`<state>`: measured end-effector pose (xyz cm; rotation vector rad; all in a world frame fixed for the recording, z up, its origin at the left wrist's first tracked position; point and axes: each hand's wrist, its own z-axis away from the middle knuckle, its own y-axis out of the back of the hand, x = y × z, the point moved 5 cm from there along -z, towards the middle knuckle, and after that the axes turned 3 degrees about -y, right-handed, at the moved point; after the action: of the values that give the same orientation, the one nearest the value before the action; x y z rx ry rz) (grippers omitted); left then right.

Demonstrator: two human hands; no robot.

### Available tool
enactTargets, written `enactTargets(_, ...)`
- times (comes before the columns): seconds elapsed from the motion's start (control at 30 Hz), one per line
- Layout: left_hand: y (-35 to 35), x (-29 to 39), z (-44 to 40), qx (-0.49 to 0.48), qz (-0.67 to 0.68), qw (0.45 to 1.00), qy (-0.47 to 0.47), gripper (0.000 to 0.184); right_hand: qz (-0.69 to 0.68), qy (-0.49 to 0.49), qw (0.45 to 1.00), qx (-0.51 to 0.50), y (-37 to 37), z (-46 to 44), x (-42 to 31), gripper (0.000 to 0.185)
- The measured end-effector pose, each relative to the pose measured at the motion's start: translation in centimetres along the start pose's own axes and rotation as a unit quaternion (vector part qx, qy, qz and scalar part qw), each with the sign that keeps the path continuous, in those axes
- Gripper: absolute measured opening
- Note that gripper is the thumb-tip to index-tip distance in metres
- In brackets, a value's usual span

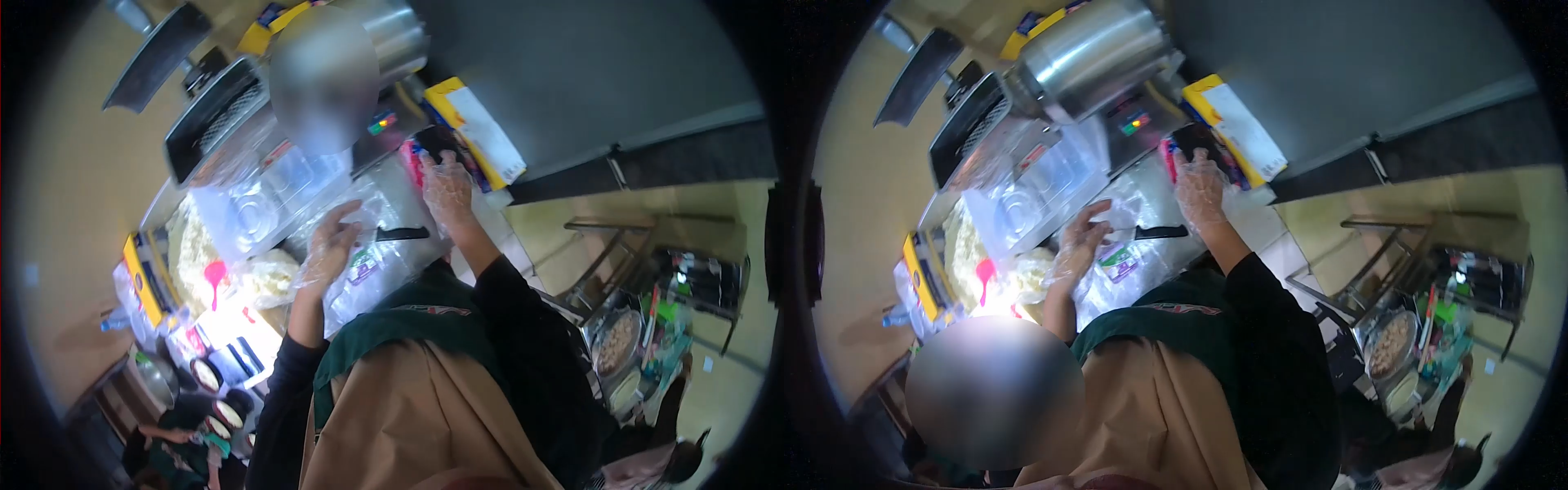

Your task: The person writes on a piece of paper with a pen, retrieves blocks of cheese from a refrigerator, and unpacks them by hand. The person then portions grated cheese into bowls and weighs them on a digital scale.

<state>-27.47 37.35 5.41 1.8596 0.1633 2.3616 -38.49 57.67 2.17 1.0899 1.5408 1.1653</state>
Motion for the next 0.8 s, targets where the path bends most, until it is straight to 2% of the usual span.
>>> enactTargets(0.07,0.2,0.5,0.0,0.008,0.01,1.0,0.01,0.038,-0.071,-0.01,0.997,0.006,4.7,0.0,0.9,0.033)
enactTargets(0.1,0.1,0.7,0.0,0.0,0.017,1.0,0.008,0.038,-0.061,-0.02,0.998,0.014,7.0,0.2,1.6,0.033)
enactTargets(0.13,-0.1,0.8,-0.2,-0.01,0.02,1.0,-0.002,0.038,-0.033,0.005,0.997,0.068,9.9,0.6,2.5,0.032)
enactTargets(0.17,-0.2,0.9,-0.3,-0.021,0.013,1.0,-0.007,0.038,-0.004,0.03,0.992,0.12,13.0,1.1,3.4,0.031)
enactTargets(0.23,-0.6,1.3,-0.6,-0.037,0.012,0.999,-0.02,0.038,0.109,0.017,0.987,0.115,20.2,1.3,5.5,0.025)
enactTargets(0.33,-1.1,1.0,-0.7,-0.037,0.04,0.998,-0.02,0.037,0.28,0.063,0.937,0.198,26.7,1.9,9.2,0.019)
enactTargets(0.4,-1.4,2.0,-0.1,-0.004,0.033,0.999,-0.037,0.038,0.347,0.068,0.924,0.147,29.4,2.0,11.4,0.021)
enactTargets(0.5,-2.1,3.0,1.1,-0.016,-0.018,0.996,-0.085,0.037,0.345,0.147,0.914,0.156,30.0,2.0,13.4,0.03)
enactTargets(0.6,-5.0,5.0,2.7,0.0,-0.094,0.984,-0.149,0.038,0.351,0.18,0.907,0.148,29.4,1.9,14.2,0.032)
enactTargets(0.8,-15.6,5.8,4.6,-0.007,-0.083,0.988,-0.129,0.036,0.352,0.221,0.898,0.144,28.9,2.2,16.7,0.036)
